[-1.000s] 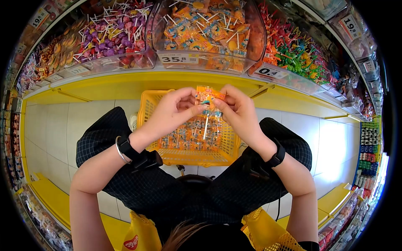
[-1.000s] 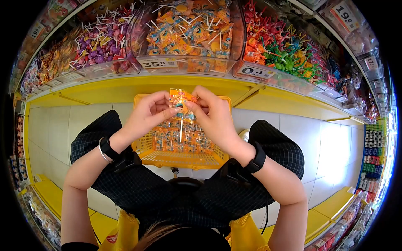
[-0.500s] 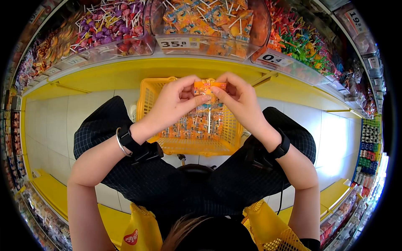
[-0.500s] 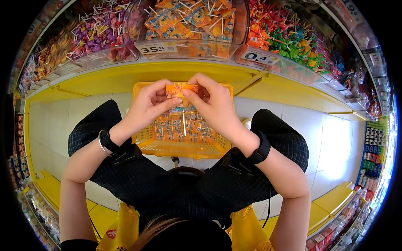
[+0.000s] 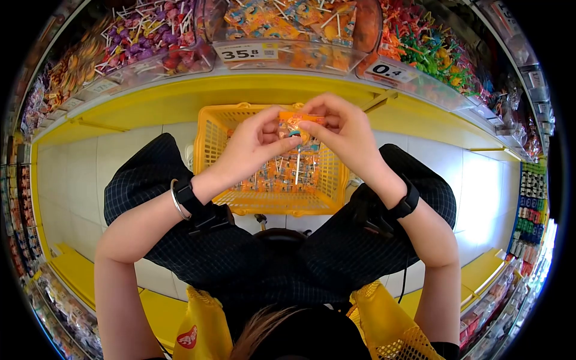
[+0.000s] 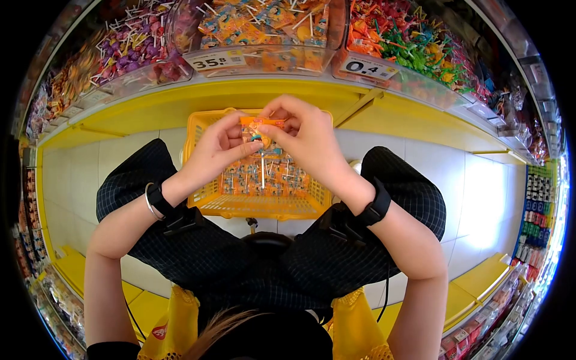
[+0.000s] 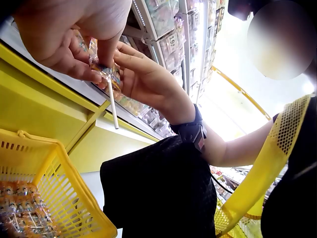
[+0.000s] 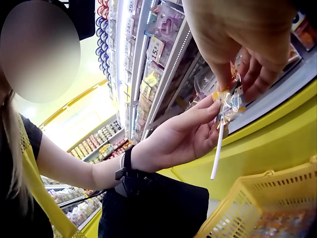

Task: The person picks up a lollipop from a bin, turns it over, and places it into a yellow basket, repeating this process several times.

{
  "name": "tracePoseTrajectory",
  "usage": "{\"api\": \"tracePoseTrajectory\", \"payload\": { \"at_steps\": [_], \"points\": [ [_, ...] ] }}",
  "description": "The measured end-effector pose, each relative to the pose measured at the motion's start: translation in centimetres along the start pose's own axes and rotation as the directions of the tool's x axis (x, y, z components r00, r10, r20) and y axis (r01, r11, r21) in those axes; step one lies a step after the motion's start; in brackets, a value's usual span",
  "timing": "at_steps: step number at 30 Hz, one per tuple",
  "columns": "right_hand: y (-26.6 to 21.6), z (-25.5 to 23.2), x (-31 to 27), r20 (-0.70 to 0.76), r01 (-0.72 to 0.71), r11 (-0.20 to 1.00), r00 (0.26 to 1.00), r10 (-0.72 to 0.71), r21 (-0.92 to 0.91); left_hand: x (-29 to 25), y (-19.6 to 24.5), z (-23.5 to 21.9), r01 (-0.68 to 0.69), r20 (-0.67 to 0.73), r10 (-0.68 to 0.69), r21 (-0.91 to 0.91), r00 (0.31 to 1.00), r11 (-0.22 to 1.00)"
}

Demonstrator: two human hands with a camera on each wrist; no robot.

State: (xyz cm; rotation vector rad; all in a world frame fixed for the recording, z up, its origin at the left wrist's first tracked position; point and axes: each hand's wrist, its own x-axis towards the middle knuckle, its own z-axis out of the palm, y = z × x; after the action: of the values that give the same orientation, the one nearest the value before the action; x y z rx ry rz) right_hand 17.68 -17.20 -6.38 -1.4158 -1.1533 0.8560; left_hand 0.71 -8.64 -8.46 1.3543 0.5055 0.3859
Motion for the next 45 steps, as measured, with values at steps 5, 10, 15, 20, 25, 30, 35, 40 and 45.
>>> {"api": "tracePoseTrajectory", "payload": {
  "at_steps": [5, 10, 15, 20, 25, 30, 35, 40, 45],
  "points": [
    [-0.8, -0.9, -0.6, 0.085, 0.202, 0.924, 0.979, -0.184, -0.324, 0.0, -1.1, 0.0, 0.055, 0.027, -0.054, -0.009, 0.998, 0.998],
    [-1.3, -1.0, -0.7, 0.138, 0.327, 0.848, 0.945, -0.296, -0.418, 0.2, -2.2, -0.6, 0.112, 0.053, -0.109, -0.051, 0.993, 0.992],
    [-1.9, -1.2, -0.7, 0.094, 0.352, 0.851, 0.935, -0.343, -0.389, 0.1, -4.9, -1.6, 0.167, 0.047, -0.167, 0.015, 0.985, 0.986],
    [-2.9, -1.3, -1.3, 0.101, 0.382, 0.841, 0.922, -0.373, -0.384, -0.3, -14.3, -4.1, 0.349, 0.005, -0.353, 0.143, 0.935, 0.926],
    [-3.2, -1.4, -1.7, 0.033, 0.417, 0.794, 0.892, -0.451, -0.442, -1.3, -24.9, -6.9, 0.516, -0.079, -0.519, 0.309, 0.851, 0.799],
    [-2.9, -2.4, -1.5, -0.024, 0.460, 0.767, 0.851, -0.525, -0.448, -0.5, -34.0, -7.8, 0.463, -0.140, -0.455, 0.482, 0.879, 0.744],
    [-3.1, -2.6, -2.0, -0.039, 0.450, 0.776, 0.855, -0.517, -0.442, 0.6, -37.4, -7.2, 0.486, -0.219, -0.434, 0.434, 0.874, 0.759],
    [-3.2, -2.6, -2.2, -0.024, 0.422, 0.784, 0.874, -0.485, -0.456, 2.1, -39.4, -7.1, 0.409, -0.268, -0.310, 0.586, 0.912, 0.700],
    [-3.1, -2.6, -1.8, -0.058, 0.421, 0.788, 0.866, -0.496, -0.449, 2.6, -45.0, -8.2, 0.361, -0.252, -0.263, 0.726, 0.932, 0.585]
  ]
}}
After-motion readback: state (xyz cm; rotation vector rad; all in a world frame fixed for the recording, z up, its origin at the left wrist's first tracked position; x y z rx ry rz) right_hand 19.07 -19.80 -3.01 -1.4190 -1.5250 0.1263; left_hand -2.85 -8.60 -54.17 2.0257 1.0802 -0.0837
